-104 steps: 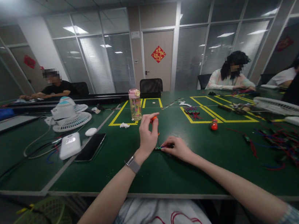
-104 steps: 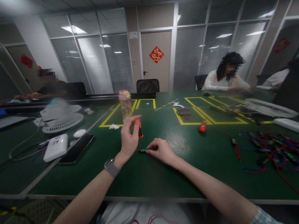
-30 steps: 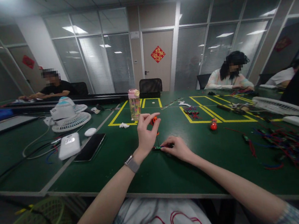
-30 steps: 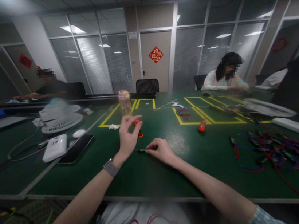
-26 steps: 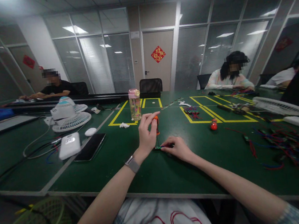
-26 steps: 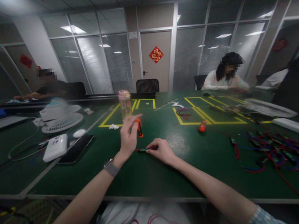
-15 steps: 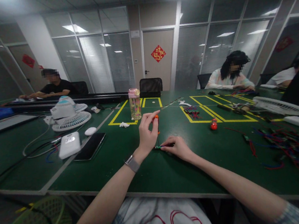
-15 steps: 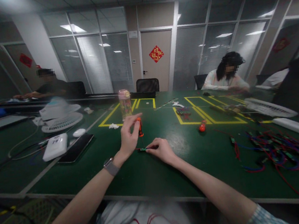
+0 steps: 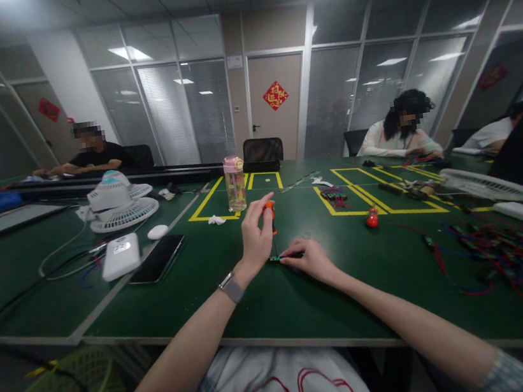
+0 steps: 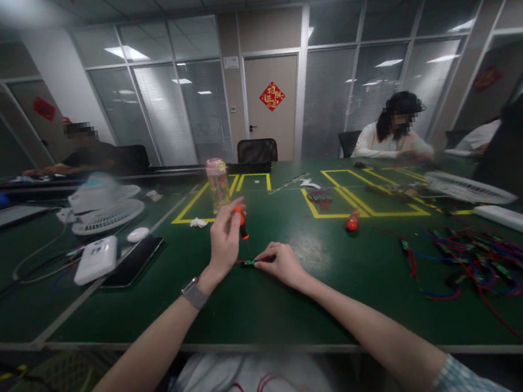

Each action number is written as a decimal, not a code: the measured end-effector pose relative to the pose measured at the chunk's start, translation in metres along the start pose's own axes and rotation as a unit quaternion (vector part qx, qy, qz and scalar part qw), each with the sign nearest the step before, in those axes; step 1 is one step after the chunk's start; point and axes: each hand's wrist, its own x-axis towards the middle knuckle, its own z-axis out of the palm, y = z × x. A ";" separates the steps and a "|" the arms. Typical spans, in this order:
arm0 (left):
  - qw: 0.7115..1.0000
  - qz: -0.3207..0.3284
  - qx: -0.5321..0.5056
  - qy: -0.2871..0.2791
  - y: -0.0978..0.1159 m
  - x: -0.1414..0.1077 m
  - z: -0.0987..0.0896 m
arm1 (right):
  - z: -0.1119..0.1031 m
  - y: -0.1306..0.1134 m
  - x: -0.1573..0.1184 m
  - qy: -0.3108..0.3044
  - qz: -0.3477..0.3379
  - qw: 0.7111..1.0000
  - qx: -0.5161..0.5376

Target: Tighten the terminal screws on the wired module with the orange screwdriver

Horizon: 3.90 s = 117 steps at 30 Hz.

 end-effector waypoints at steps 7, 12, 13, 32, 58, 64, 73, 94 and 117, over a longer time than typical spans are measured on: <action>0.999 0.014 0.043 0.018 0.002 -0.001 0.000 | -0.001 0.000 0.000 0.001 0.006 1.000 0.003; 1.000 0.014 0.006 0.001 0.003 0.000 -0.001 | 0.000 0.000 0.000 -0.002 0.008 1.000 0.004; 1.000 0.013 0.002 0.001 0.003 0.000 -0.001 | 0.000 0.000 0.000 -0.003 0.010 1.000 0.004; 0.999 0.027 0.025 -0.005 0.002 0.001 0.000 | -0.001 -0.002 0.000 -0.001 0.011 1.000 -0.001; 1.000 0.018 0.024 -0.003 0.001 0.003 -0.001 | 0.000 0.001 0.001 -0.007 0.002 1.000 -0.006; 0.999 0.015 0.048 0.019 0.001 0.004 -0.001 | -0.002 -0.001 0.001 -0.015 -0.001 1.000 -0.011; 1.000 0.014 0.028 -0.001 0.003 0.003 -0.002 | -0.003 -0.003 0.000 -0.011 -0.001 1.000 -0.022; 0.999 0.015 0.046 0.001 0.002 0.002 0.001 | -0.002 -0.002 0.001 -0.009 -0.004 0.999 -0.032; 1.000 0.009 0.025 -0.005 0.000 0.003 0.000 | -0.002 0.001 0.002 -0.019 -0.014 0.999 -0.035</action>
